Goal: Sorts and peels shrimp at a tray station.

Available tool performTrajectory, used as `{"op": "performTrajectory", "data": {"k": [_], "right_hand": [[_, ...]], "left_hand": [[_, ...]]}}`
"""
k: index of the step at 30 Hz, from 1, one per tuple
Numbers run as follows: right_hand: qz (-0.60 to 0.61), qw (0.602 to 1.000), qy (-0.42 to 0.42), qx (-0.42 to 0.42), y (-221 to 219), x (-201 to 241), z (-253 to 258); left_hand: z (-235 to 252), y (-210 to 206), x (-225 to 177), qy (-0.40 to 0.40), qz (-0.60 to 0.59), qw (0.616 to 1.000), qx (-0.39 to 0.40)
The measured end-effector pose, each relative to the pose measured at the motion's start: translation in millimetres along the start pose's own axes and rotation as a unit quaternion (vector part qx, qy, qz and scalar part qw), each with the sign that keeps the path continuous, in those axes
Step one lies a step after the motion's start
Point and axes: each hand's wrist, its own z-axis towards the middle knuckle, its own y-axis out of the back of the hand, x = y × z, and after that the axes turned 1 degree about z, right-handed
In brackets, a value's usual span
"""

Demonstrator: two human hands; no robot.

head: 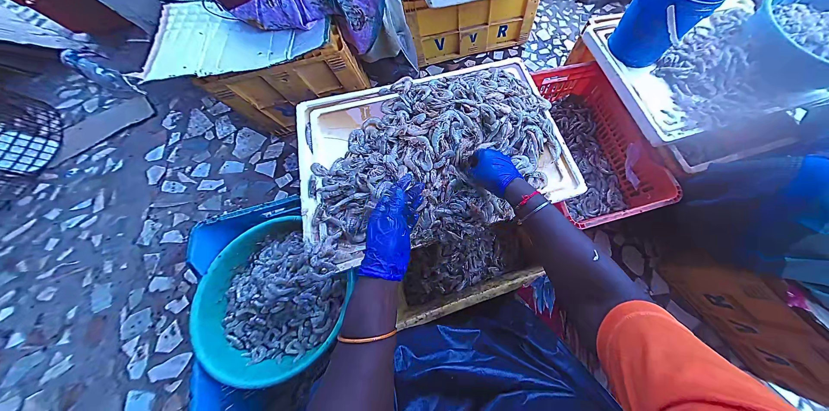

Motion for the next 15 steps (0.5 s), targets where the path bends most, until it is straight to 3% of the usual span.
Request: {"op": "performTrajectory", "data": {"k": [4, 7, 12, 15], "right_hand": [[0.125, 0.990, 0.050, 0.040, 1.6, -1.8, -22.8], [0.181, 0.976, 0.105, 0.052, -6.6, 11.0, -25.2], [0.087, 0.989, 0.109, -0.045, 8.0, 8.0, -29.7], [0.008, 0.995, 0.085, -0.052, 21.9, -7.8, -20.1]], "left_hand": [[4.1, -18.3, 13.8, -0.068, 0.172, 0.981, 0.051], [9.5, -35.4, 25.1, -0.059, 0.192, 0.975, 0.099], [18.7, -48.9, 27.7, -0.119, 0.184, 0.976, -0.015], [23.7, -37.1, 18.7, -0.153, 0.151, 0.974, -0.066]]}}
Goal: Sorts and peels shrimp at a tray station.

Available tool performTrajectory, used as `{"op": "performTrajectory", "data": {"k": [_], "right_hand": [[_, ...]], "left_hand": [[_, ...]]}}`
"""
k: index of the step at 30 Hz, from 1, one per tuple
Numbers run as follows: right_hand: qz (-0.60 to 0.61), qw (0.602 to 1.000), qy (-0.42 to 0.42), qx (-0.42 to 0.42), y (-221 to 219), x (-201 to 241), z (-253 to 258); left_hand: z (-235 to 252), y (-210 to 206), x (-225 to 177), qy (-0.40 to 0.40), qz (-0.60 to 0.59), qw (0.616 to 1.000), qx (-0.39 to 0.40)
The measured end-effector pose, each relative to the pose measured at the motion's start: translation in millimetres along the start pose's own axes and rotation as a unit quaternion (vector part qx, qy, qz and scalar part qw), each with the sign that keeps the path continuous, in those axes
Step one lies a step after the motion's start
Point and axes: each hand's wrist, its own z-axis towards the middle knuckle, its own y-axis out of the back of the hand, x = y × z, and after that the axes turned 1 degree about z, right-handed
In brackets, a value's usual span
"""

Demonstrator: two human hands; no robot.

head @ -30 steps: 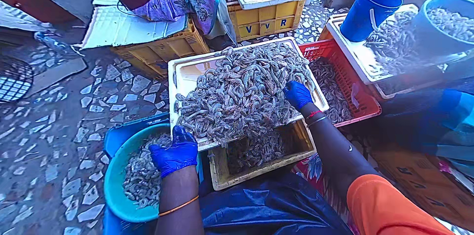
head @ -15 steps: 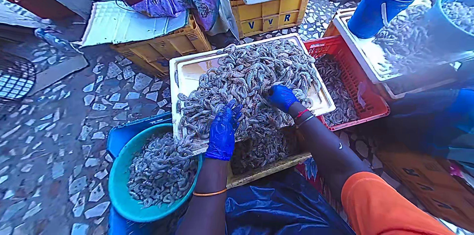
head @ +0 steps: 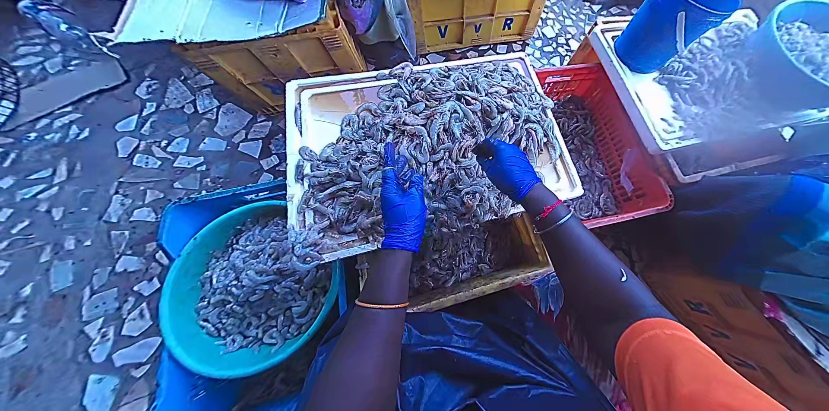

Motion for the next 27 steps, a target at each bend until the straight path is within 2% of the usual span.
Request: {"op": "performTrajectory", "data": {"k": [3, 6, 10, 12, 14, 16, 20, 23, 25, 27], "right_hand": [[-0.078, 0.994, -0.032, 0.066, -12.4, -8.0, 4.2], [-0.155, 0.979, -0.068, 0.115, -30.3, 5.0, 7.8], [-0.173, 0.971, -0.073, 0.144, -42.0, 20.4, 11.3], [-0.173, 0.971, -0.060, 0.154, -41.6, 19.7, 8.4], [-0.151, 0.979, -0.038, 0.129, -33.4, 23.5, -3.6], [-0.112, 0.988, 0.004, 0.103, -19.0, 30.3, -19.2], [-0.007, 0.982, 0.022, 0.190, -4.4, 30.2, -23.2], [0.195, 0.963, 0.042, 0.183, -15.2, 5.8, -45.7], [0.337, 0.923, 0.018, 0.187, -14.2, 15.3, -51.4], [0.398, 0.902, -0.018, 0.164, -13.4, 29.2, -54.7]], "left_hand": [[3.7, 5.3, -5.0, 0.030, -0.017, 0.999, -0.015], [-0.2, 1.3, -8.4, 0.048, -0.005, 0.999, 0.013], [-9.5, 8.1, -10.3, -0.029, 0.087, 0.992, 0.088], [-12.3, 13.0, -11.4, -0.037, 0.134, 0.984, 0.112], [-14.7, 18.7, -10.0, -0.065, 0.213, 0.966, 0.129], [-18.5, 21.4, -7.9, -0.136, 0.329, 0.926, 0.126], [-32.9, 12.0, -12.1, -0.265, 0.405, 0.869, 0.102], [-44.3, 4.5, -13.8, -0.291, 0.393, 0.870, 0.051], [-47.3, 2.4, -14.0, -0.284, 0.409, 0.867, 0.031], [-49.4, -2.1, -12.8, -0.291, 0.452, 0.843, -0.002]]}}
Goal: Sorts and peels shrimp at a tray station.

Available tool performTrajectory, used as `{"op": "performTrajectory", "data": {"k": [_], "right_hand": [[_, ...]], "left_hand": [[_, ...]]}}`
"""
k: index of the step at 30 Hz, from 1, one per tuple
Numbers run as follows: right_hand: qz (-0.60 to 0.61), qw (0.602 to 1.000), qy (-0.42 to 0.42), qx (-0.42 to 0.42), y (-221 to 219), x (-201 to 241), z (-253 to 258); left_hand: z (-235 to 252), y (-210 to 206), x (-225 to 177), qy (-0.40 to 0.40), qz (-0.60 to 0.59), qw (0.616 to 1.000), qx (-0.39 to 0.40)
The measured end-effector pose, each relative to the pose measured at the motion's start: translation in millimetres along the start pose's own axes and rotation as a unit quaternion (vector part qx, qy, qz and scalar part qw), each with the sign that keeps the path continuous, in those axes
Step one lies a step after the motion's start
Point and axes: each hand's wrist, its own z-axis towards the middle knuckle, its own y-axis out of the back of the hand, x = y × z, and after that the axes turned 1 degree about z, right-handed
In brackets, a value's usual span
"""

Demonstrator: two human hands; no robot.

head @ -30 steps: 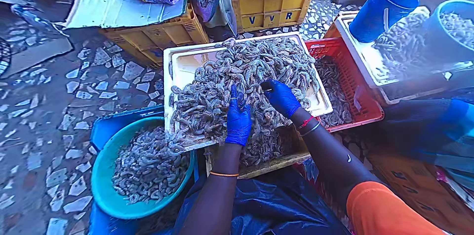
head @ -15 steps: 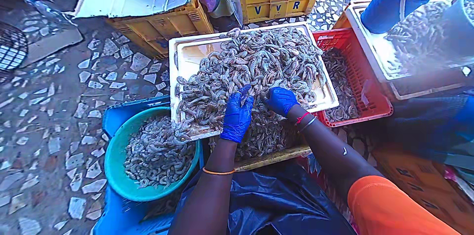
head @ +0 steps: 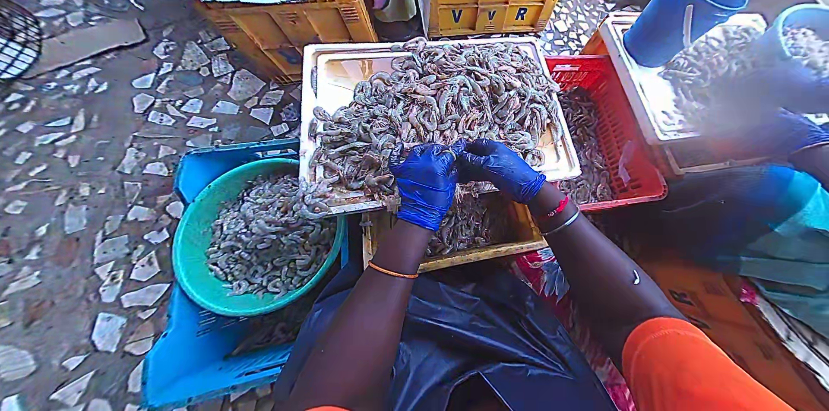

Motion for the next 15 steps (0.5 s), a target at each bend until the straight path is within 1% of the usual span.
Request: {"op": "performTrajectory", "data": {"k": [1, 2, 4, 5, 6, 8, 10, 11, 13, 15], "right_hand": [[-0.027, 0.999, 0.005, -0.017, -2.4, 0.5, -1.8], [-0.090, 0.995, 0.009, -0.034, -3.2, 0.8, -4.2], [-0.232, 0.971, -0.008, -0.051, -0.7, 5.3, -10.5], [-0.282, 0.958, -0.017, -0.053, 1.8, 7.8, -13.5], [-0.311, 0.949, -0.023, -0.051, 4.7, 9.3, -15.7], [-0.324, 0.945, -0.022, -0.050, 10.3, 11.0, -19.0], [-0.326, 0.944, -0.001, -0.056, 14.6, 10.7, -19.8], [-0.334, 0.941, 0.012, -0.059, 15.4, 10.6, -20.4], [-0.365, 0.928, 0.050, -0.052, 14.2, 11.4, -23.0], [-0.389, 0.916, 0.086, -0.045, 11.8, 11.0, -26.4]], "left_hand": [[-0.3, -0.6, -3.1, 0.001, 0.031, 1.000, 0.005], [-0.5, 0.6, -7.4, 0.002, 0.056, 0.998, 0.024], [-0.7, 2.0, -15.2, -0.010, 0.083, 0.995, 0.054], [-1.1, 1.6, -18.2, -0.015, 0.084, 0.994, 0.067], [-1.5, 0.5, -20.0, -0.018, 0.074, 0.994, 0.075], [-3.1, -2.0, -22.6, -0.004, 0.012, 0.998, 0.066], [-1.9, 0.9, -26.1, 0.062, -0.103, 0.991, 0.063], [0.0, 4.3, -28.4, 0.116, -0.166, 0.976, 0.077], [3.9, 7.2, -28.2, 0.216, -0.268, 0.935, 0.088], [5.4, 9.2, -23.4, 0.252, -0.318, 0.910, 0.084]]}}
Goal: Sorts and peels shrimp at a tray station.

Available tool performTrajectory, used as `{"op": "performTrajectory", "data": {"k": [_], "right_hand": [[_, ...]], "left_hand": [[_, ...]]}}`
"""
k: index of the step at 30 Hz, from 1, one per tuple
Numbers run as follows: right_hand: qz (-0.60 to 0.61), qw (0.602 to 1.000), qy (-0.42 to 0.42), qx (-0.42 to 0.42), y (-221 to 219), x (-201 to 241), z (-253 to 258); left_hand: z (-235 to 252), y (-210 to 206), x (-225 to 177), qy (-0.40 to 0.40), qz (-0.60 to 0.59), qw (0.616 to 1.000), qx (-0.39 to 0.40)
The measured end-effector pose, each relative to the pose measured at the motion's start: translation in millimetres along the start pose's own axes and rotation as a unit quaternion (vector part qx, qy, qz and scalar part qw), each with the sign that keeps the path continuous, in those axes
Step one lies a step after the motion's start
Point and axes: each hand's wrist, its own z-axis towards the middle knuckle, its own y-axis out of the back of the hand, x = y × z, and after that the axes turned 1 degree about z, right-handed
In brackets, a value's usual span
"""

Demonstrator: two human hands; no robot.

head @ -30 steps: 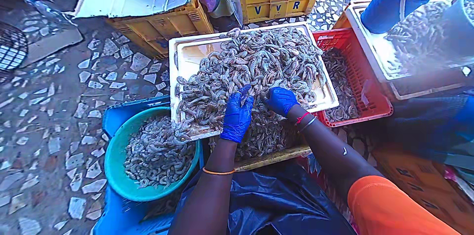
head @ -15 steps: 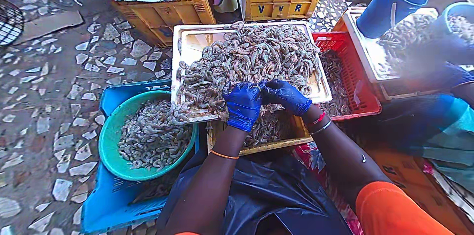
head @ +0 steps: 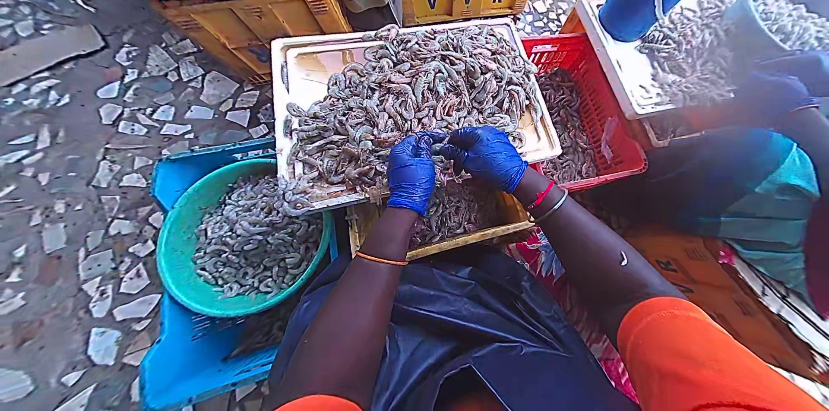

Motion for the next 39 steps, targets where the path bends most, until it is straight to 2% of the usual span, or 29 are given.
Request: {"op": "performTrajectory", "data": {"k": [3, 5, 8, 11, 14, 18, 22, 24, 25, 26, 27, 28, 29, 30, 32, 34, 39], "right_hand": [[0.039, 0.999, 0.005, 0.003, -1.0, -1.2, -3.9], [0.089, 0.996, -0.014, 0.010, 2.3, -3.6, -6.0], [0.168, 0.985, -0.022, 0.018, 8.4, 3.0, -15.4], [0.184, 0.983, 0.004, 0.013, 2.3, 0.7, -14.7], [0.203, 0.979, 0.004, 0.002, -3.4, 0.5, -16.6], [0.362, 0.932, 0.013, 0.001, -9.1, -5.8, -35.8], [0.462, 0.886, 0.034, -0.015, -5.6, -4.6, -42.2], [0.483, 0.874, 0.043, -0.022, 7.8, 0.2, -49.0], [0.449, 0.892, 0.040, -0.029, 14.6, 0.7, -53.6], [0.369, 0.928, 0.033, -0.039, 20.5, -0.1, -57.0], [0.240, 0.970, 0.017, -0.038, 25.5, -2.4, -59.1], [0.093, 0.995, -0.010, -0.036, 26.3, -5.6, -58.2], [-0.013, 0.999, -0.021, -0.035, 21.4, -11.7, -53.3], [-0.050, 0.998, -0.019, -0.037, 13.9, -16.9, -48.7], [-0.020, 1.000, 0.013, -0.019, 3.0, -14.2, -42.5], [0.017, 0.999, 0.047, 0.002, -2.2, 6.7, -37.1], [-0.021, 0.975, 0.189, -0.119, -26.8, 8.0, -23.9]], "left_hand": [[3.3, 7.6, 5.6, 0.005, -0.031, 0.999, -0.016], [8.2, 17.5, 14.5, 0.007, -0.006, 1.000, -0.004], [7.6, 31.7, 17.1, -0.047, -0.042, 0.992, 0.113], [-2.0, 25.5, 14.7, -0.113, -0.084, 0.976, 0.165], [-3.0, 21.4, 14.7, -0.137, 0.003, 0.981, 0.140], [-4.3, 22.4, 5.7, -0.129, 0.173, 0.973, 0.086], [-6.6, 27.3, -1.4, -0.102, 0.239, 0.963, 0.068], [-3.9, 31.1, 3.9, -0.049, 0.201, 0.975, 0.086], [-2.7, 33.1, 7.3, -0.018, 0.142, 0.985, 0.096], [-3.0, 34.5, 9.1, 0.003, 0.062, 0.993, 0.099], [-4.6, 34.7, 9.6, 0.010, -0.020, 0.995, 0.098], [-6.7, 34.3, 8.6, 0.012, -0.089, 0.991, 0.096], [-9.1, 33.7, 6.2, 0.015, -0.141, 0.985, 0.095], [-11.8, 33.5, 2.9, 0.021, -0.174, 0.980, 0.096], [-15.6, 31.5, -2.7, 0.029, -0.213, 0.971, 0.101], [-19.4, 24.1, -4.2, 0.043, -0.242, 0.963, 0.106], [-28.6, 18.1, -13.1, 0.077, -0.328, 0.936, 0.102]]}}
